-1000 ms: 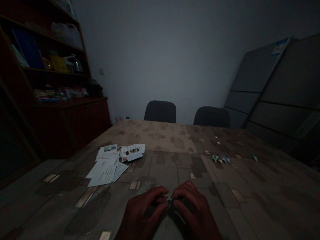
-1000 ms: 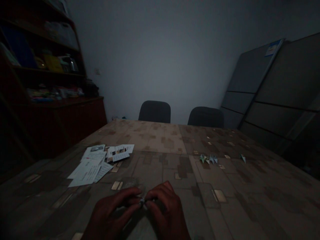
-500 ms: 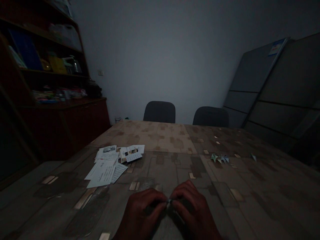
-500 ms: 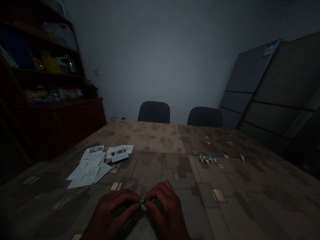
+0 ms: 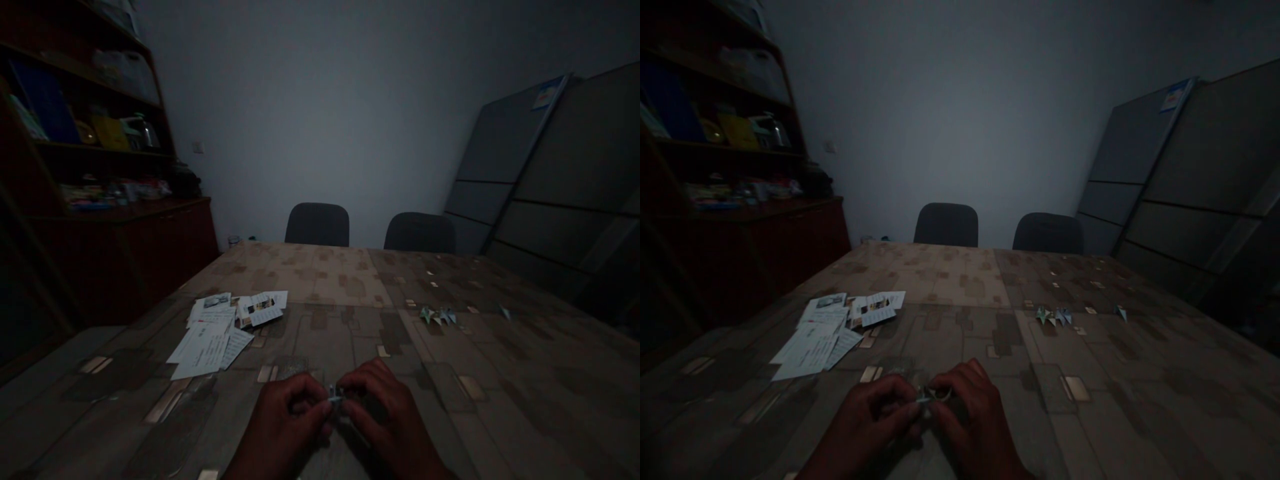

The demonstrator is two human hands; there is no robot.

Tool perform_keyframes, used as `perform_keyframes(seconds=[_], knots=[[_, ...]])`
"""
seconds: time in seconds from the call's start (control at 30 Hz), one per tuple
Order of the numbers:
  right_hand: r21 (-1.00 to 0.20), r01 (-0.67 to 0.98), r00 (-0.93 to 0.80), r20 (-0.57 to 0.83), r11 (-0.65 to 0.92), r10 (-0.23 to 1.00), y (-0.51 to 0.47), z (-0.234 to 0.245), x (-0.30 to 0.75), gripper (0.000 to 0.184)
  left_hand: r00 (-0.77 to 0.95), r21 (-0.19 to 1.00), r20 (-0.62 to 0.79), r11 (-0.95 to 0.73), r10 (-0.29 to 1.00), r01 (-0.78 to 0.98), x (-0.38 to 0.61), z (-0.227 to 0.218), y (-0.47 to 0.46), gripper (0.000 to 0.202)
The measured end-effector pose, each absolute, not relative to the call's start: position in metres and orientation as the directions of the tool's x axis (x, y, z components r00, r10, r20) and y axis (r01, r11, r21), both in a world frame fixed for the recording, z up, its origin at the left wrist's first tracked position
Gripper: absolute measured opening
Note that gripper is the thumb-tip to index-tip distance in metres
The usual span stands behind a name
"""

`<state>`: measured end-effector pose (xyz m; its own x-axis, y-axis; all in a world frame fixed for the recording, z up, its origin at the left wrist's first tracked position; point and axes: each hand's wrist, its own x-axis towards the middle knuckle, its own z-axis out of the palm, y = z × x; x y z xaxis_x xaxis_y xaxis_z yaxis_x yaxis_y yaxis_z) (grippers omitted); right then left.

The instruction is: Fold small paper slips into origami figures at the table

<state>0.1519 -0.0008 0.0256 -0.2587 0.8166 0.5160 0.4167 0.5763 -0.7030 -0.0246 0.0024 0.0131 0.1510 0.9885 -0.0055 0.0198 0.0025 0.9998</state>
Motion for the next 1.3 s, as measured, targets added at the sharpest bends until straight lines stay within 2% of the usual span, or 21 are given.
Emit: perform_keyframes(seconds=[0.37,0.57,0.73,0.93,1.1,1.3], knots=[[-0.741,0.412,-0.234,0.476,0.530,0.848,-0.001,0.025,0.151,0.010,0.212,0.997,-0.038,0.053,0.977,-0.064,-0.026,0.020,0.003,0.008],[-0.756,0.408,-0.210,0.467,0.511,0.859,0.001,0.022,0.154,0.014,0.158,0.993,-0.013,0.032,0.987,-0.114,-0.026,0.023,0.002,0.010],[-0.802,0.405,-0.160,0.411,0.439,0.897,-0.001,0.018,0.156,0.018,0.145,0.984,-0.064,0.086,0.987,-0.156,-0.024,0.024,0.004,0.013],[-0.817,0.387,-0.148,0.402,0.427,0.904,-0.002,0.015,0.154,0.014,0.122,0.982,-0.105,0.123,0.987,-0.147,-0.022,0.015,0.008,0.015],[-0.844,0.349,-0.135,0.385,0.407,0.913,0.000,0.016,0.153,0.008,0.134,0.966,-0.113,0.140,0.985,-0.219,-0.021,0.018,0.008,0.013],[-0.832,0.362,-0.136,0.398,0.419,0.907,-0.001,0.014,0.153,0.010,0.139,0.978,-0.114,0.136,0.984,-0.159,-0.022,0.020,0.009,0.014]])
